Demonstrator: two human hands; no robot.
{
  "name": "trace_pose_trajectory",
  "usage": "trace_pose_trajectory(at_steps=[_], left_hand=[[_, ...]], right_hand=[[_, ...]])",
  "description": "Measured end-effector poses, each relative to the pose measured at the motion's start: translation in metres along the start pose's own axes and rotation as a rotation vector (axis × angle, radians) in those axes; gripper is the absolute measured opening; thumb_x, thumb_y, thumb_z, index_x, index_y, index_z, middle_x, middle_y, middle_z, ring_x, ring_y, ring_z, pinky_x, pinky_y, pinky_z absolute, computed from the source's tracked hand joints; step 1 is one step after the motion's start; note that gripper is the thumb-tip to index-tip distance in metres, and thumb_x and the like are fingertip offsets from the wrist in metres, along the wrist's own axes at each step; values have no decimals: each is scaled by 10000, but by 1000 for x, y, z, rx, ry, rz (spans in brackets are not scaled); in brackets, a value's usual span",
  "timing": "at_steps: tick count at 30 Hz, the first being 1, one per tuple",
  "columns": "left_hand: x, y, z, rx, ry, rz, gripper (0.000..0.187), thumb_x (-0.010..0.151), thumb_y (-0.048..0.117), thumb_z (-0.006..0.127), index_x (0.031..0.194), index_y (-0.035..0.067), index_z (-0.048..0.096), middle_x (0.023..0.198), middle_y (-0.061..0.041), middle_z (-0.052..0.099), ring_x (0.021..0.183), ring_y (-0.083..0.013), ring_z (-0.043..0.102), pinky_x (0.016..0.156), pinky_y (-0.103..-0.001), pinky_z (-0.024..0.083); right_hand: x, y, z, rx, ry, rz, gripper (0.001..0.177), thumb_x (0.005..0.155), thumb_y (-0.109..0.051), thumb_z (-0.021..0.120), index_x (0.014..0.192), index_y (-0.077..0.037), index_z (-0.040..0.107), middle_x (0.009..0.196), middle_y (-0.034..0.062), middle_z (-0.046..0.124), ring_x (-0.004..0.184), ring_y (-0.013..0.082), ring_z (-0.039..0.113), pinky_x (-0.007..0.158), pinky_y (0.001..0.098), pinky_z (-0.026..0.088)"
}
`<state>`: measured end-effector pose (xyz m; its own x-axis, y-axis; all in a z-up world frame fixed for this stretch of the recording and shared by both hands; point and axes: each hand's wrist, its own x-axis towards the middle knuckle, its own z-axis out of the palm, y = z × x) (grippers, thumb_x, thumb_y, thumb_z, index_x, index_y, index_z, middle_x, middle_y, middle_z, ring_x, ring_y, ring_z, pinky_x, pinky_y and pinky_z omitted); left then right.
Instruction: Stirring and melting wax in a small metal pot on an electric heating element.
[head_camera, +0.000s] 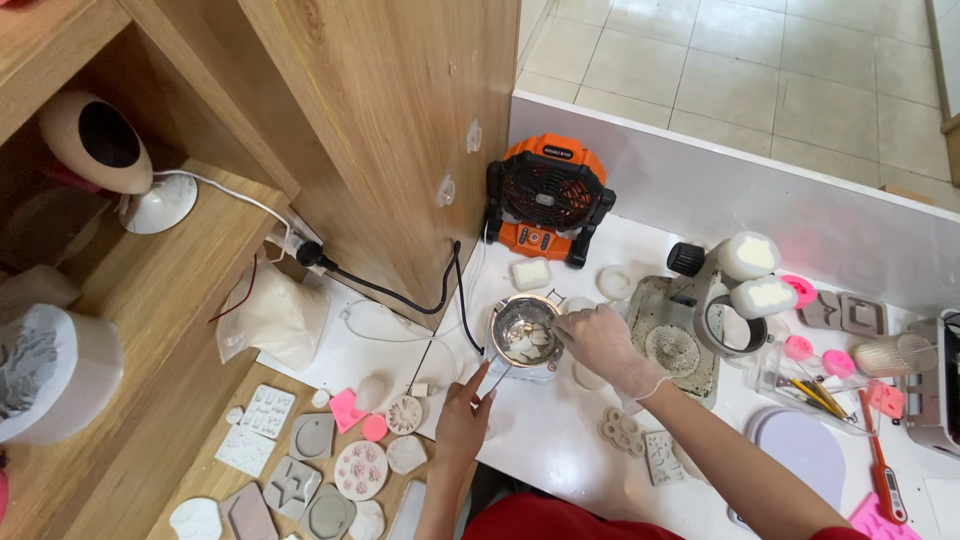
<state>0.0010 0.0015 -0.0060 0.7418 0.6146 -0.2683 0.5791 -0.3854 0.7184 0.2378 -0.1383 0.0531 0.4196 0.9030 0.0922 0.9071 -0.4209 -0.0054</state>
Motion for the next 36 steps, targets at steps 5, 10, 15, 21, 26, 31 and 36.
trace_pose_trajectory(at_steps=[5,10,15,21,26,31,36], left_hand=[[2,-5,6,0,44,38,594,917,285,706,1481,368,538,1078,-5,569,807,-146,642,732,-321,580],[4,-8,11,10,45,50,719,898,273,718,1548,387,430,1133,-5,573,907,-157,662,787,-332,586],[2,3,1,6,-9,-4,621,934,240,668,1507,401,490,1084,16,622,881,-141,684,809,-336,583],[1,13,-4,-39,-29,-19,551,961,209,635,1483,364,554,907,17,637,730,-109,635,710,-291,563],[0,2,2,-5,-17,35,583,944,178,641,1488,362,538,943,3,623,820,-142,645,784,-333,559],[12,-26,26,123,156,164,736,850,250,764,1529,261,479,1198,-97,546,1094,-278,558,913,-408,531],[13,-28,28,80,210,174,729,855,307,773,1518,236,477,1250,-106,548,1151,-307,542,916,-425,528]], right_hand=[[-12,-8,-2,14,2,8,206,943,-257,647,815,-137,755,717,1,737,511,162,613,599,294,522],[-16,-12,0,-101,-8,61,297,989,-259,598,723,-140,653,598,33,651,468,173,551,590,317,489],[-11,-18,0,13,14,-23,131,916,-253,660,921,-179,768,768,-43,760,591,155,655,674,307,512],[-8,-21,21,-34,77,98,218,947,-283,650,795,-158,744,598,10,679,481,199,589,571,331,477],[-9,-23,-17,-92,118,119,163,955,-240,626,978,-122,736,687,33,702,608,180,654,617,323,493],[-4,-15,-11,-160,25,115,130,936,-188,631,852,-119,701,657,22,682,557,163,625,602,317,507],[-5,-17,-5,-157,-33,32,41,823,-112,643,819,-145,667,758,47,714,714,225,675,724,365,496]])
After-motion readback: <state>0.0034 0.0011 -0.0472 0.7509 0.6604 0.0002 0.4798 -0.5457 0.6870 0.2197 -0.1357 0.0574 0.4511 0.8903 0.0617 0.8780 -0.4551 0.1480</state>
